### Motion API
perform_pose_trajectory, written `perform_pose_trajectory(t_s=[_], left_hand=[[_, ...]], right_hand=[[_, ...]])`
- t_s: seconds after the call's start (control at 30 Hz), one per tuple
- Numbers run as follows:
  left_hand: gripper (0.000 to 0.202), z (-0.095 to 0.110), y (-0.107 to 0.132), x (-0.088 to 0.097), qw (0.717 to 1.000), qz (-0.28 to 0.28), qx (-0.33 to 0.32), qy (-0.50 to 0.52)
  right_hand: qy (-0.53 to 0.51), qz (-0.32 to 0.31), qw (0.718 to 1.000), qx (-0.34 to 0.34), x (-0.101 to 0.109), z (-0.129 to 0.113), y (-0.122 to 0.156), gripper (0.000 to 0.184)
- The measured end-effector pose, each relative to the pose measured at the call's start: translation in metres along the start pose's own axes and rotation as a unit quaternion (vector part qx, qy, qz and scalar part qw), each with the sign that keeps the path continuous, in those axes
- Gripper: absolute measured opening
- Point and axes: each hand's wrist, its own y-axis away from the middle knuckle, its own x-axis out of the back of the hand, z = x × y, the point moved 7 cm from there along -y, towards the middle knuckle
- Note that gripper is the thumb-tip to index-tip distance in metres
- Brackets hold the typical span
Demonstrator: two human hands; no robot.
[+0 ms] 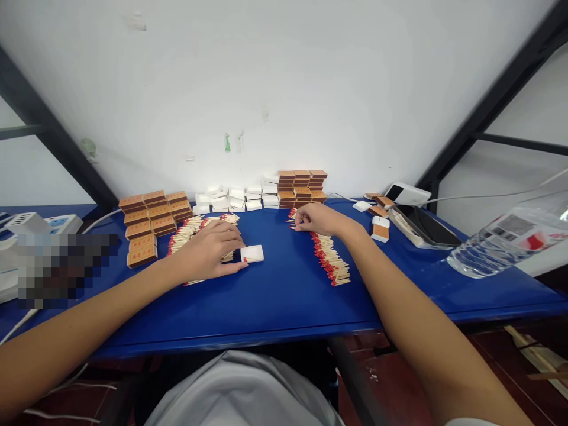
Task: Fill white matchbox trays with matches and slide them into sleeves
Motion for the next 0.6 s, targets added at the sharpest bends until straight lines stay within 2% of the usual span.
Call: perform_pose_trajectory(t_s=[0.2,0.33,0.5,0.6], left_hand=[[0.036,0.0,0.001,-0.001,1.0,0.0,0.0,-0.002],[0.036,0.001,0.001,-0.001,1.0,0.002,-0.002,-0.004],[0.037,-0.001,0.0,0.0,1.0,0.007,0.006,-0.015],[0.037,-0.002,0.0,-0.001,1.0,0.003,0.016,-0.015]], right_hand=[[0.013,-0.021,1.0,-0.01,-0.004,-0.003,0.0,0.036],[0.014,-0.004,1.0,-0.001,-0.005,-0.015,0.002,0.036],[-0.004,0.063,0.992,0.106,-0.006,-0.069,0.013,0.032],[-0.028,0.057,0.984,0.167,-0.019,-0.103,0.021,0.027]])
